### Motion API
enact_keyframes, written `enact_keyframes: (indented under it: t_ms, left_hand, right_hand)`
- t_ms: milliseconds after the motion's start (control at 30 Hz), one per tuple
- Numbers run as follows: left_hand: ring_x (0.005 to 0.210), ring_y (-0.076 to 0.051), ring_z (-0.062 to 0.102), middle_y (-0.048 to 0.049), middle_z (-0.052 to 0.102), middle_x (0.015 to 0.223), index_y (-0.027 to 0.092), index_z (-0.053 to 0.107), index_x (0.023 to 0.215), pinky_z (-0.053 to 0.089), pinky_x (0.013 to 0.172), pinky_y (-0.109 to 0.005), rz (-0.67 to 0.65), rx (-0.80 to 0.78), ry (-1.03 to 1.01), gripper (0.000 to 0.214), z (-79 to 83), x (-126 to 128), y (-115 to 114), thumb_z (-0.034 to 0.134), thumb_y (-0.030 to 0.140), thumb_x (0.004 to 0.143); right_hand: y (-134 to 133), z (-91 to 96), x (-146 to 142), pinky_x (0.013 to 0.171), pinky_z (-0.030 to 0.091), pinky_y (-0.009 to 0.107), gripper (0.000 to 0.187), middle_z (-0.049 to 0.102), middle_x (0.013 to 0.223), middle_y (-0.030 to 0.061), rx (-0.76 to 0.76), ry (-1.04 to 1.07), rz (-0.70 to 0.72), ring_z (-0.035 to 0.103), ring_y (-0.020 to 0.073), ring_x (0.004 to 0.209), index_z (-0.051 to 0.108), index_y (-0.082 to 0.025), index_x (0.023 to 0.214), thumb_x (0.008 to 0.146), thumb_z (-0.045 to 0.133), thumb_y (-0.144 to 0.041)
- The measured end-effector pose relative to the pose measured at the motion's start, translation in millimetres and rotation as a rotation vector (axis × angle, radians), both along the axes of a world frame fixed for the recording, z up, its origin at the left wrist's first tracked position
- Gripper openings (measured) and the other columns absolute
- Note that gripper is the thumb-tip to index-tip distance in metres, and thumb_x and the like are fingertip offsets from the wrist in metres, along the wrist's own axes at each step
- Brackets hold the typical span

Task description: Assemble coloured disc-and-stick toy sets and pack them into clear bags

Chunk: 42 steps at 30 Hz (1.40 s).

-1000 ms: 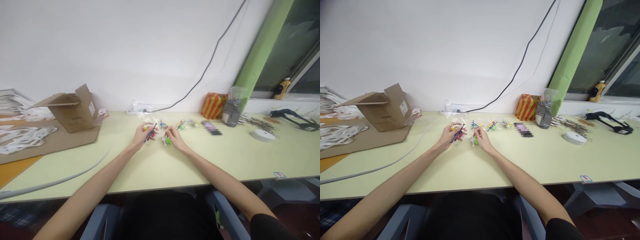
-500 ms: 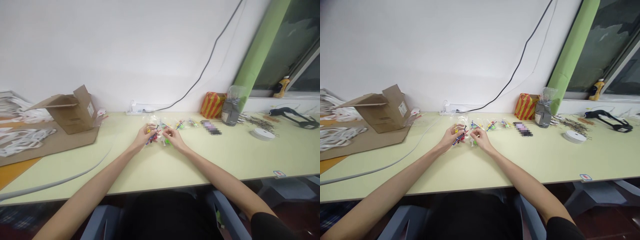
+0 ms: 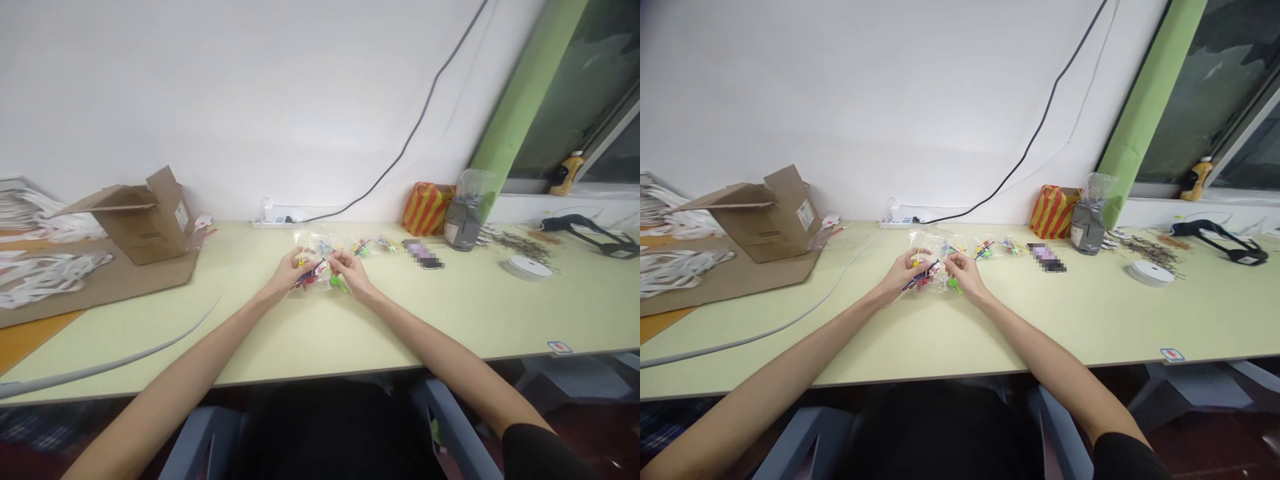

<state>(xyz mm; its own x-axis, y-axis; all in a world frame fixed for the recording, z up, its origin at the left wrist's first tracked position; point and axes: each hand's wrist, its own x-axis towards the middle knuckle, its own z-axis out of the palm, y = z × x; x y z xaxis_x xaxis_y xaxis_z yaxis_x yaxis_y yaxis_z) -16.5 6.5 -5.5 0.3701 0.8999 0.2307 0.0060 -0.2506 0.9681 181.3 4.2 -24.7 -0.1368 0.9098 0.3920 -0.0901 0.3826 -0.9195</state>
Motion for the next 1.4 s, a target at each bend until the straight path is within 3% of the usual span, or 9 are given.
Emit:
enact_keyframes:
  t_ms: [200,333,500,600,900,1133,1400]
  left_hand:
    - [0.050,-0.014,0.065,-0.0027,0.072,0.075,0.018,0.055,0.117,0.049,0.040,-0.021,-0.019,-0.012,-0.057,0.055,1.4,4,0,0.077,0.051,0.079]
    - [0.048,-0.014,0.065,-0.0027,0.072,0.074,0.018,0.056,0.119,0.051,0.044,-0.022,0.031,0.001,-0.055,0.057,-1.6,3,4,0.077,0.052,0.078]
    - [0.069,-0.020,0.073,-0.0066,0.075,0.089,0.019,0.054,0.119,0.058,0.055,-0.027,0.017,-0.011,-0.144,0.057,-5.1,-2,7,0.079,0.049,0.077]
    - [0.063,-0.018,0.071,-0.0066,0.075,0.087,0.019,0.055,0.117,0.059,0.054,-0.027,0.026,-0.002,-0.169,0.056,-4.4,-1,7,0.081,0.047,0.076]
    - [0.061,-0.019,0.070,-0.0035,0.072,0.078,0.017,0.056,0.110,0.060,0.051,-0.030,0.204,-0.059,-0.287,0.058,-5.9,7,6,0.086,0.045,0.069]
    - [0.058,-0.016,0.069,-0.0045,0.072,0.082,0.017,0.056,0.114,0.059,0.050,-0.028,0.151,0.032,-0.237,0.057,-3.1,3,6,0.083,0.046,0.072]
    - [0.066,-0.020,0.071,-0.0035,0.071,0.080,0.018,0.057,0.115,0.061,0.053,-0.030,0.111,0.041,-0.213,0.056,-2.5,3,5,0.083,0.044,0.073]
  right_hand:
    - [-2,10.8,4,0.069,0.043,0.029,0.037,0.056,0.072,-0.0009,0.098,-0.069,-0.029,0.053,0.0144,0.068,0.053,-0.021,0.078,0.086,0.063,-0.056]
    - [-2,16.1,9,0.069,0.044,0.028,0.039,0.060,0.075,0.0009,0.122,-0.143,0.018,0.054,0.0144,0.069,0.058,-0.020,0.080,0.090,0.057,-0.058]
    - [1,14.0,17,0.062,0.040,0.027,0.042,0.065,0.070,0.0023,0.071,-0.342,0.125,0.054,0.0143,0.063,0.067,-0.016,0.075,0.082,0.068,-0.058]
    - [3,10.2,15,0.057,0.037,0.026,0.040,0.064,0.067,0.0018,0.082,-0.396,0.121,0.051,0.0134,0.059,0.068,-0.016,0.072,0.080,0.070,-0.056]
    - [8,1.4,6,0.058,0.038,0.026,0.032,0.055,0.063,-0.0016,0.074,-0.312,0.030,0.050,0.0132,0.059,0.057,-0.018,0.070,0.079,0.069,-0.045]
    - [0,8.0,9,0.061,0.040,0.027,0.043,0.060,0.065,0.0013,0.070,-0.258,0.063,0.052,0.0142,0.060,0.063,-0.017,0.073,0.086,0.060,-0.058]
    - [-3,10.3,10,0.062,0.039,0.028,0.040,0.065,0.073,0.0031,0.064,-0.268,0.014,0.051,0.0142,0.063,0.070,-0.016,0.080,0.079,0.071,-0.055]
